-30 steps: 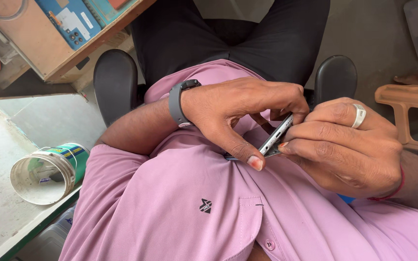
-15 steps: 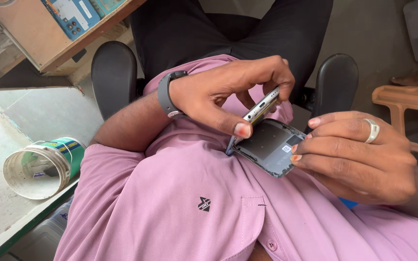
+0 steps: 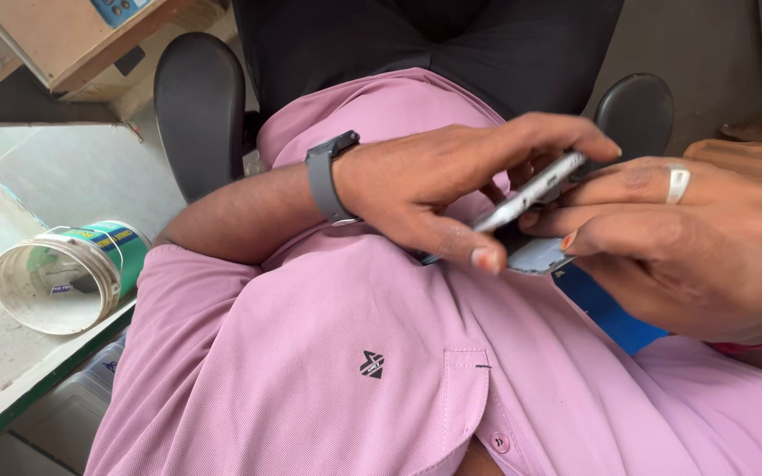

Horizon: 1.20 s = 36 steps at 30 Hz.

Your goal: The person removes the back cover of a light blue smartphone using a plastic prying tool, then uses a blue electric screwdriver to remove screws from the internal frame. The back cover is set aside and the phone is held open for further work.

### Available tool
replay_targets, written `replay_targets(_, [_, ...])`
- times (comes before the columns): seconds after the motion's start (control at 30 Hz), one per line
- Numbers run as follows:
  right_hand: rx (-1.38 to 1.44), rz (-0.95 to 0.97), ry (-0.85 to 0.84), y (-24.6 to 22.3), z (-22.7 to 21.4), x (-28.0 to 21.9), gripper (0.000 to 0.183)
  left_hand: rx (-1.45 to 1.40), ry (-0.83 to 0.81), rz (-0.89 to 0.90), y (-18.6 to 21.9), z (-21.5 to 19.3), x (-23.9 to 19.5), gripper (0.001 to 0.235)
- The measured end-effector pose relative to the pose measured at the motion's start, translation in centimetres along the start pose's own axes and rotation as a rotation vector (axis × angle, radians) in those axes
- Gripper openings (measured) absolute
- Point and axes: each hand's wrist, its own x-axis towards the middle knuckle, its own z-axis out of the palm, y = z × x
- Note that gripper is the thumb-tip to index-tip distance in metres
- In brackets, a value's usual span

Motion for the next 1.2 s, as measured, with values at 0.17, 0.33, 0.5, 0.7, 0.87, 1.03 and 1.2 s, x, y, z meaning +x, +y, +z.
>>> replay_targets(0.17, [-0.018,-0.122,-0.132,0.7,-1.3,-0.1,0.029,0.065,-0.003,0.034,-0.4,-0.1,0.5,0.081])
replay_targets(0.33, [-0.089,-0.252,-0.301,-0.1,-2.5,-1.0,0.027,0.234,-0.012,0.168,-0.6,0.6,0.8,0.091])
replay_targets(0.5, [-0.093,-0.236,-0.337,-0.8,-2.7,-1.8,0.027,0.153,-0.034,0.029,-0.7,0.2,0.4,0.088])
replay_targets(0.7, [-0.117,-0.273,-0.343,-1.4,-2.4,-2.7,0.023,0.221,0.0,0.106,-1.6,0.5,0.1,0.092])
replay_targets(0.87, [-0.075,-0.219,-0.446,-1.3,-2.7,-4.1,0.029,0.192,-0.008,0.092,-2.1,0.2,-0.2,0.092])
replay_targets(1.03, [-0.053,-0.218,-0.475,-1.1,-3.0,-4.4,0.034,0.303,-0.001,0.156,-1.8,0.1,0.0,0.089])
replay_targets(1.2, [-0.059,-0.163,-0.527,-2.5,-2.8,-4.8,0.032,0.171,-0.02,0.102,-1.6,0.6,0.3,0.084])
